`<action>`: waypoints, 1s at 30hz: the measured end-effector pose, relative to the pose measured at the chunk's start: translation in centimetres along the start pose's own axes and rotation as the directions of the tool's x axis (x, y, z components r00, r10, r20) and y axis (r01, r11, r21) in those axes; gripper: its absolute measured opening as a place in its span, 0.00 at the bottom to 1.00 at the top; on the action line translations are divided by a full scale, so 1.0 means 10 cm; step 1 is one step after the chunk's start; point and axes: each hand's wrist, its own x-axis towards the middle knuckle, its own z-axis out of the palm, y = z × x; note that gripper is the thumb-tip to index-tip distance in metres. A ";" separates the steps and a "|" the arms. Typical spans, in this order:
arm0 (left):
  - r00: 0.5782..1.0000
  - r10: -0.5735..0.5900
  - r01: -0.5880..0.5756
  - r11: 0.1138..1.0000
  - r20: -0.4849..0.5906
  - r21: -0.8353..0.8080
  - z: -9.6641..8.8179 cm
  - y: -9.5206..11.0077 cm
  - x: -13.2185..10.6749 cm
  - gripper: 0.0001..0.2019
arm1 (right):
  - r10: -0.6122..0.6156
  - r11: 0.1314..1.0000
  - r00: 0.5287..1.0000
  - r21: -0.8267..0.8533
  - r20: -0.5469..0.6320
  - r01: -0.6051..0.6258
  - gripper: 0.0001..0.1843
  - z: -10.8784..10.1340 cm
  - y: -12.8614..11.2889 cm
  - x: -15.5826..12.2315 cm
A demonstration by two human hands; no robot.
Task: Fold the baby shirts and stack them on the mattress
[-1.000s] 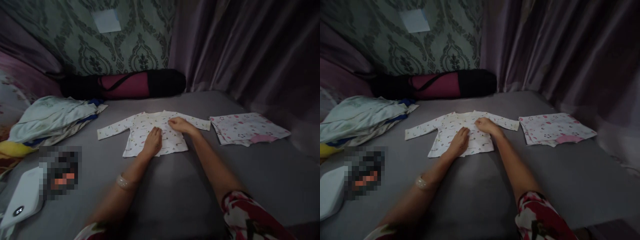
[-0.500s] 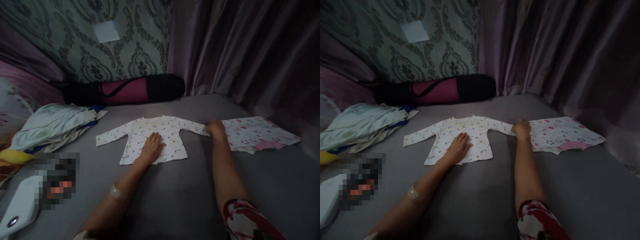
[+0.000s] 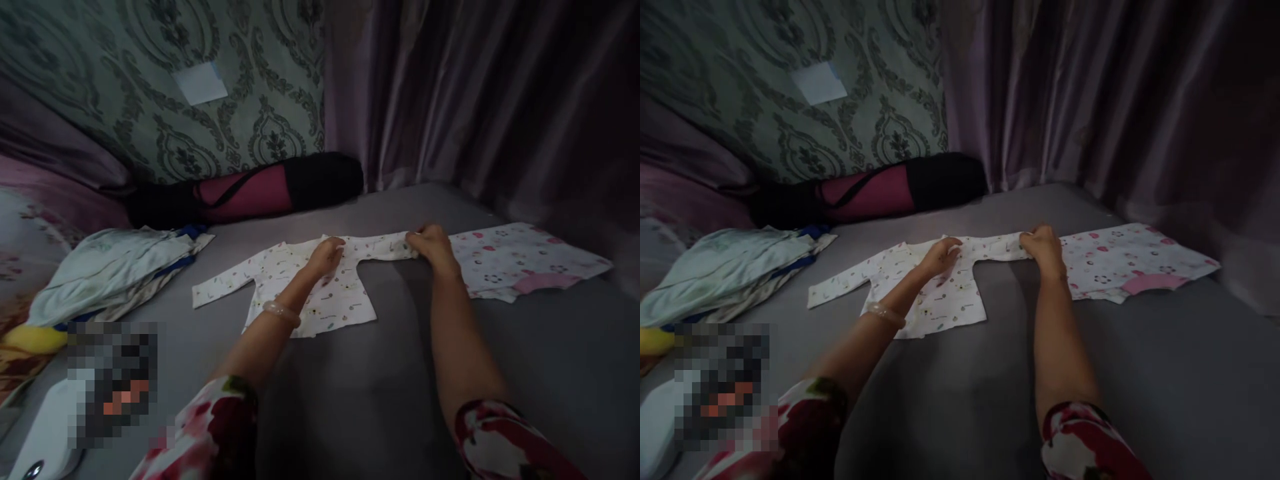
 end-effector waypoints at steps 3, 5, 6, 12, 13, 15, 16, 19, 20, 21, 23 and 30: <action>0.998 0.049 -0.047 0.997 0.030 -0.060 0.17 -0.03 0.18 0.19 | -0.021 0.997 0.995 0.067 -0.096 0.028 0.14 0.03 -0.05 0.01; 0.996 0.071 -0.066 0.995 0.059 -0.073 0.25 -0.07 0.22 0.21 | -0.044 0.977 0.992 0.202 -0.121 0.068 0.14 0.10 -0.05 0.05; 0.994 0.077 -0.071 0.995 0.077 -0.070 0.28 -0.09 0.23 0.22 | -0.047 0.959 0.990 0.273 -0.135 0.083 0.15 0.14 -0.03 0.07; 0.979 0.048 -0.049 0.999 0.198 -0.003 0.28 -0.21 0.18 0.35 | 0.027 0.882 0.985 0.469 -0.170 0.056 0.15 0.26 0.02 0.14; 0.975 0.047 -0.050 0.999 0.218 0.010 0.26 -0.21 0.18 0.37 | 0.047 0.872 0.988 0.488 -0.148 0.032 0.15 0.24 -0.01 0.13; 0.967 0.045 -0.056 0.998 0.251 0.040 0.23 -0.20 0.20 0.41 | 0.094 0.854 0.992 0.519 -0.089 -0.034 0.17 0.18 -0.10 0.10; 0.964 0.038 -0.056 0.997 0.262 0.058 0.22 -0.19 0.22 0.43 | 0.116 0.845 0.991 0.531 -0.065 -0.064 0.17 0.14 -0.17 0.07; 0.957 0.035 -0.069 0.992 0.287 0.110 0.20 -0.17 0.28 0.46 | 0.138 0.803 0.990 0.588 -0.034 -0.092 0.17 0.07 -0.40 -0.02; 0.956 0.037 -0.076 0.989 0.292 0.124 0.20 -0.16 0.30 0.47 | 0.130 0.780 0.991 0.620 -0.030 -0.084 0.17 0.06 -0.48 -0.06; 0.954 0.035 -0.079 0.987 0.297 0.139 0.18 -0.14 0.32 0.47 | 0.119 0.753 0.993 0.653 -0.024 -0.074 0.16 0.06 -0.56 -0.09; 0.950 0.019 -0.074 0.984 0.312 0.164 0.15 -0.11 0.36 0.49 | 0.092 0.699 0.996 0.713 -0.009 -0.058 0.15 0.10 -0.72 -0.16; 0.931 -0.036 -0.044 0.977 0.364 0.209 0.02 0.02 0.43 0.44 | 0.013 0.532 0.990 0.837 0.140 -0.125 0.09 0.44 -1.11 -0.42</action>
